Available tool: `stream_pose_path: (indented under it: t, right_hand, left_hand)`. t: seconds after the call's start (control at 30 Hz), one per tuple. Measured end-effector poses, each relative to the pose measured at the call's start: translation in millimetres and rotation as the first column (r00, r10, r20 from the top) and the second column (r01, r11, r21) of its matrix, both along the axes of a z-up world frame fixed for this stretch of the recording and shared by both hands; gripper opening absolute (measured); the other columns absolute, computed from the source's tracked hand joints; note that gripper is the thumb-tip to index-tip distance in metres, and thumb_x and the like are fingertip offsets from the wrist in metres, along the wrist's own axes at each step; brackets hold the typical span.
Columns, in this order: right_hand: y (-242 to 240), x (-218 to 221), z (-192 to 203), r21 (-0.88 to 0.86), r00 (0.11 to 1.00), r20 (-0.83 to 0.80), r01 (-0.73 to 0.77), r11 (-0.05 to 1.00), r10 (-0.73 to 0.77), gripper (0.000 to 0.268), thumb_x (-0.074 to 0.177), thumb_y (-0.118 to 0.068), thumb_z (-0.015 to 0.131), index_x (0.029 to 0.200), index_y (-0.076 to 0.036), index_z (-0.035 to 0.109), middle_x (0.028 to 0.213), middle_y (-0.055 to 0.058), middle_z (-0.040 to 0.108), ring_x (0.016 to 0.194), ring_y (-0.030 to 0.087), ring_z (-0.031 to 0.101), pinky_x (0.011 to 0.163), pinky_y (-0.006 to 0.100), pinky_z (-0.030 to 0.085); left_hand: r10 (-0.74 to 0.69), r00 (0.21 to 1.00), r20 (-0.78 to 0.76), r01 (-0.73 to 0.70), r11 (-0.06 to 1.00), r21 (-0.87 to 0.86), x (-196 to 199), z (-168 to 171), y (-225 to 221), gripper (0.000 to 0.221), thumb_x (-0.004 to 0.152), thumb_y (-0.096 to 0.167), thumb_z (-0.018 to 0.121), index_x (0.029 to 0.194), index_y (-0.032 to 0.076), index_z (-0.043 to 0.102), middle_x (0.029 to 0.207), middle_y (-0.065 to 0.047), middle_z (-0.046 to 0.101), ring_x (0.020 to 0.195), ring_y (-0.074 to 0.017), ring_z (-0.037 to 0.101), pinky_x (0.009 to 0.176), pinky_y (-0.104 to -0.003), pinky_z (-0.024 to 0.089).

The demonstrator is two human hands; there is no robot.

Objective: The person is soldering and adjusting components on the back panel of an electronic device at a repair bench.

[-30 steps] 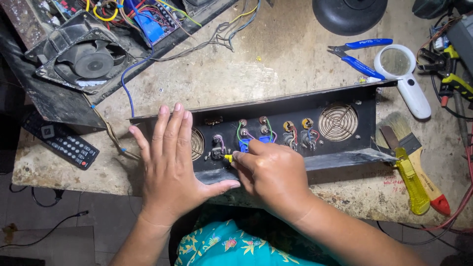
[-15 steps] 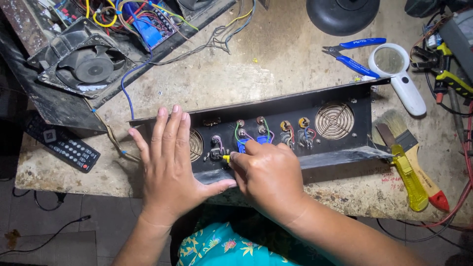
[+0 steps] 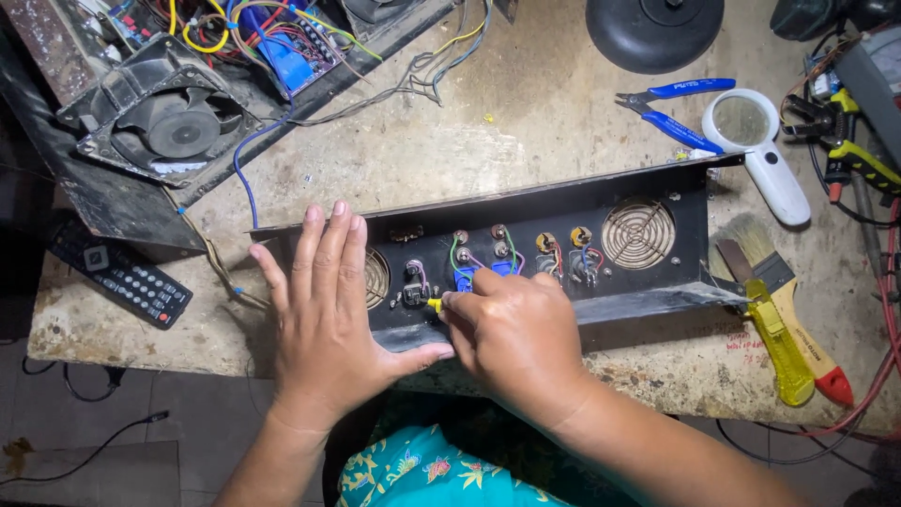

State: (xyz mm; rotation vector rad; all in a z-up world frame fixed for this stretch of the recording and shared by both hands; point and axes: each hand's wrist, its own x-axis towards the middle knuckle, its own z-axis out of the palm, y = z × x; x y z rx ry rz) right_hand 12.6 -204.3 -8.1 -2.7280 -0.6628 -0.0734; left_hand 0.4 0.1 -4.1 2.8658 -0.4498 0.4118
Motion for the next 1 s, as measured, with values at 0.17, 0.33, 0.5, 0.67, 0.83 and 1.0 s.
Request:
stream_pose_path:
  t: [0.17, 0.33, 0.5, 0.67, 0.83, 1.0]
  right_hand:
    - [-9, -1, -4, 0.113, 1.0, -0.016, -0.01, 0.994, 0.011, 0.016, 0.09, -0.037, 0.071, 0.093, -0.026, 0.081, 0.073, -0.002, 0.062, 0.061, 0.031, 0.062, 0.052, 0.045, 0.041]
    - [-5, -3, 7, 0.019, 1.0, 0.017, 0.001, 1.0, -0.001, 0.011, 0.09, -0.035, 0.07, 0.089, -0.028, 0.079, 0.071, 0.0, 0.059, 0.061, 0.03, 0.063, 0.052, 0.046, 0.038]
    - [-3, 2, 5, -0.03, 1.0, -0.003, 0.005, 1.0, -0.005, 0.012, 0.088, -0.036, 0.071, 0.082, -0.03, 0.079, 0.07, -0.002, 0.06, 0.059, 0.03, 0.063, 0.053, 0.047, 0.038]
    - [-10, 3, -3, 0.047, 1.0, -0.029, 0.004, 0.999, -0.003, 0.015, 0.088, -0.038, 0.073, 0.094, -0.028, 0.082, 0.075, -0.003, 0.064, 0.065, 0.03, 0.067, 0.053, 0.046, 0.044]
    - [-13, 0, -5, 0.056, 1.0, -0.017, 0.027, 0.998, -0.026, 0.017, 0.088, -0.04, 0.074, 0.098, -0.028, 0.083, 0.074, -0.005, 0.063, 0.067, 0.027, 0.067, 0.055, 0.044, 0.042]
    - [-11, 1, -5, 0.033, 1.0, 0.011, 0.009, 0.999, -0.009, 0.014, 0.088, -0.038, 0.073, 0.094, -0.027, 0.081, 0.073, -0.004, 0.061, 0.067, 0.026, 0.067, 0.054, 0.044, 0.039]
  left_hand:
    - [0.001, 1.0, -0.007, -0.001, 1.0, -0.006, 0, 0, -1, 0.134, 0.07, 0.095, 0.053, 0.157, -0.005, 0.033, 0.164, -0.022, 0.037, 0.155, -0.0412, 0.028, 0.121, -0.074, 0.008]
    - [-0.002, 1.0, 0.004, 0.002, 1.0, -0.022, -1, -2, -1, 0.132, 0.071, 0.094, 0.055, 0.155, -0.006, 0.036, 0.163, -0.022, 0.039, 0.155, -0.0423, 0.03, 0.121, -0.074, 0.007]
    - [-0.007, 1.0, 0.005, 0.007, 0.999, -0.041, 1, -2, -1, 0.131, 0.071, 0.093, 0.058, 0.155, -0.005, 0.034, 0.163, -0.022, 0.038, 0.155, -0.0416, 0.028, 0.12, -0.076, 0.008]
    - [-0.014, 1.0, 0.003, 0.014, 0.999, -0.037, 1, -2, -2, 0.134, 0.069, 0.092, 0.064, 0.156, -0.006, 0.034, 0.164, -0.022, 0.037, 0.155, -0.041, 0.028, 0.121, -0.075, 0.008]
    - [-0.017, 1.0, 0.002, 0.017, 0.998, -0.055, 2, -3, -2, 0.134, 0.068, 0.091, 0.064, 0.155, -0.005, 0.034, 0.163, -0.022, 0.037, 0.155, -0.0407, 0.027, 0.12, -0.076, 0.007]
    - [-0.014, 1.0, 0.006, 0.014, 0.999, -0.051, 1, -2, -2, 0.135, 0.069, 0.093, 0.063, 0.156, -0.005, 0.033, 0.164, -0.021, 0.036, 0.156, -0.0398, 0.026, 0.12, -0.076, 0.007]
